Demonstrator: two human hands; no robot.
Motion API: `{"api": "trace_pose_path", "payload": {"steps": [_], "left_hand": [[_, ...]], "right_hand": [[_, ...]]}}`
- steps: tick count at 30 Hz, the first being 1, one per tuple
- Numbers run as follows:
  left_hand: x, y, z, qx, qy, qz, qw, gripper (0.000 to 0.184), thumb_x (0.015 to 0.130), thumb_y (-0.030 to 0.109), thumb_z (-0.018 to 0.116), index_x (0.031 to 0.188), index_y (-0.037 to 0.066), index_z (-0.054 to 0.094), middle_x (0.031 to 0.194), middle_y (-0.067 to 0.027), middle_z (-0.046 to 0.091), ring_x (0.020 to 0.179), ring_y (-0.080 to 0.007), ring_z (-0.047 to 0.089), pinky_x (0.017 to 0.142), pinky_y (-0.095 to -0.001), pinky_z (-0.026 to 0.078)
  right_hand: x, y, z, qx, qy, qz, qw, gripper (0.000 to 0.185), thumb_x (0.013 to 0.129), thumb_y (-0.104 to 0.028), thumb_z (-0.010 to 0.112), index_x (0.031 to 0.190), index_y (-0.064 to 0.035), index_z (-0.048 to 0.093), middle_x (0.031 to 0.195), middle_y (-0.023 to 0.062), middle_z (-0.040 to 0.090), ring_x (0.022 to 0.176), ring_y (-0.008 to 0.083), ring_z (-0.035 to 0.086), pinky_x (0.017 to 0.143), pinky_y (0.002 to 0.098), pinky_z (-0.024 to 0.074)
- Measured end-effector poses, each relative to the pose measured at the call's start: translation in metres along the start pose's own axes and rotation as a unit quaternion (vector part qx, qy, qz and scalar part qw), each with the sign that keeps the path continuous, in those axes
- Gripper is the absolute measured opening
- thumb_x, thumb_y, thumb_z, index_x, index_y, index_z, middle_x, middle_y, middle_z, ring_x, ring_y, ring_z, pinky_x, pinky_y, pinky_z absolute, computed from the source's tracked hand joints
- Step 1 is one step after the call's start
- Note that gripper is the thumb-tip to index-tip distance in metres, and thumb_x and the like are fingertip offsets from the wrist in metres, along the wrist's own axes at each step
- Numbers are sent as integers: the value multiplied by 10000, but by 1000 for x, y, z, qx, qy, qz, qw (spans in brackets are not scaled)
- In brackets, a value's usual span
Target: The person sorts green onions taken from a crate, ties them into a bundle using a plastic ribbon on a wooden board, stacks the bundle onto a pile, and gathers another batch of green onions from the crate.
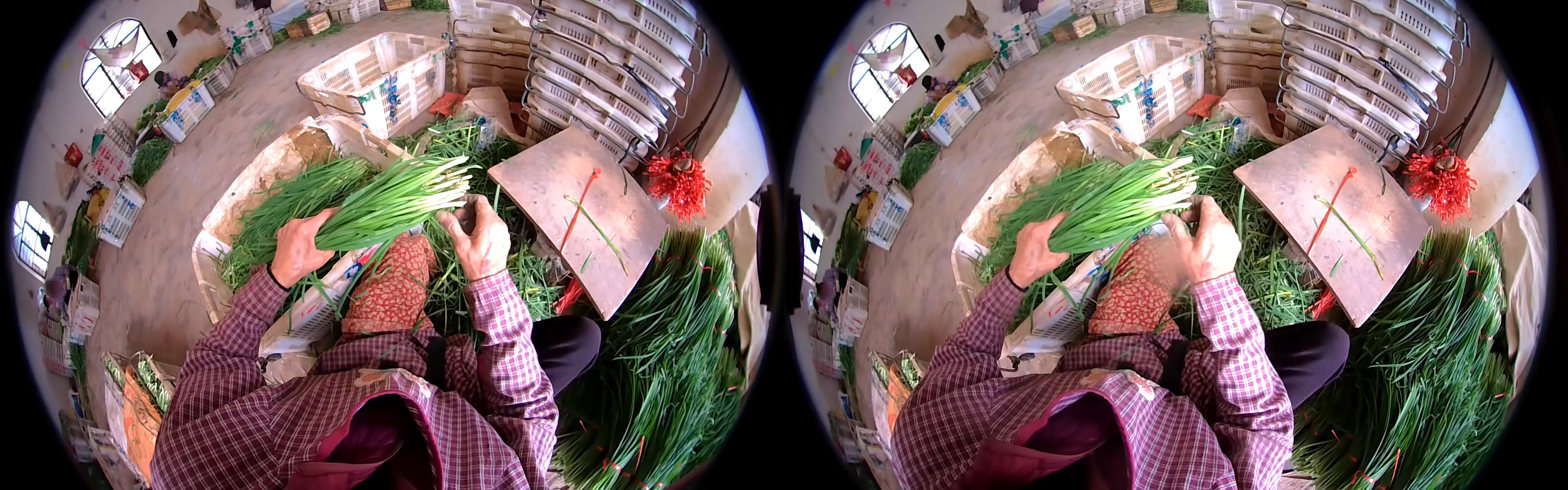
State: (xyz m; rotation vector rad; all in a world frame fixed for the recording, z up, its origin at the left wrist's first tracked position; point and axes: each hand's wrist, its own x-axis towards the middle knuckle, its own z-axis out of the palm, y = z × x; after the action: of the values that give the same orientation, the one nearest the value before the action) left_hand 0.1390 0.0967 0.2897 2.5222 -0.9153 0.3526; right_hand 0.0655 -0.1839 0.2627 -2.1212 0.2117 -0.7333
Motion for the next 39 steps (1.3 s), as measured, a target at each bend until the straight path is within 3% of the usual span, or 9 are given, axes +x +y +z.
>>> {"api": "trace_pose_path", "payload": {"steps": [8,13,17,21,25,28,33,36,39], "left_hand": [[2,12,0,-30,-24,-20,999,584,595,74,688,1161,-28,583,964,-221,663,859,-341,666,755,-371,508],[4,8,5,-31,19,4,999,553,629,91,703,1162,-9,593,975,-212,665,859,-334,666,755,-368,508],[3,1,3,-25,19,-14,999,539,648,104,717,1163,-3,599,996,-201,667,876,-324,669,764,-354,513],[-5,-22,-1,7,67,24,997,527,691,170,736,1197,100,608,966,-133,679,806,-297,667,688,-365,515],[-3,-17,0,1,85,45,995,520,694,153,729,1200,115,616,955,-120,682,808,-288,672,690,-351,520],[1,-4,-2,-11,86,68,994,525,694,131,725,1207,127,616,944,-112,683,791,-278,675,679,-339,523],[2,4,-7,-5,65,76,995,532,688,113,727,1208,139,620,948,-109,686,795,-259,684,672,-326,527],[3,5,-5,-13,57,76,995,524,690,114,728,1203,133,622,961,-116,686,814,-258,686,685,-326,530],[1,-4,-1,-24,69,83,994,509,698,122,727,1195,106,620,985,-130,684,841,-268,685,710,-331,532]], "right_hand": [[3,10,26,6,48,-23,999,322,869,-290,585,1028,-11,608,725,214,632,664,386,629,599,449,494],[7,27,13,-53,123,-139,981,177,886,-199,584,944,-33,606,698,165,628,588,330,627,542,404,506],[16,77,-27,-171,150,-69,971,176,922,-236,572,839,-83,600,606,104,584,458,205,553,421,368,468],[20,127,-93,-333,126,63,932,163,886,-253,617,913,-93,640,690,104,649,599,247,650,562,389,533],[16,81,-89,-279,93,16,956,262,863,-296,645,1056,-119,667,851,121,690,754,266,684,697,369,546],[27,28,-72,2,-9,32,999,341,871,-324,644,1079,-55,664,934,149,695,867,246,676,788,319,521],[50,33,-32,297,-111,53,947,382,879,-321,666,1049,21,669,889,66,682,805,124,603,777,248,466],[49,36,-25,346,-98,62,931,316,875,-285,674,1013,-1,682,839,41,672,755,109,577,740,237,458],[44,40,-48,143,58,83,985,250,868,-254,668,964,-24,692,825,44,679,737,113,583,719,252,470]]}}
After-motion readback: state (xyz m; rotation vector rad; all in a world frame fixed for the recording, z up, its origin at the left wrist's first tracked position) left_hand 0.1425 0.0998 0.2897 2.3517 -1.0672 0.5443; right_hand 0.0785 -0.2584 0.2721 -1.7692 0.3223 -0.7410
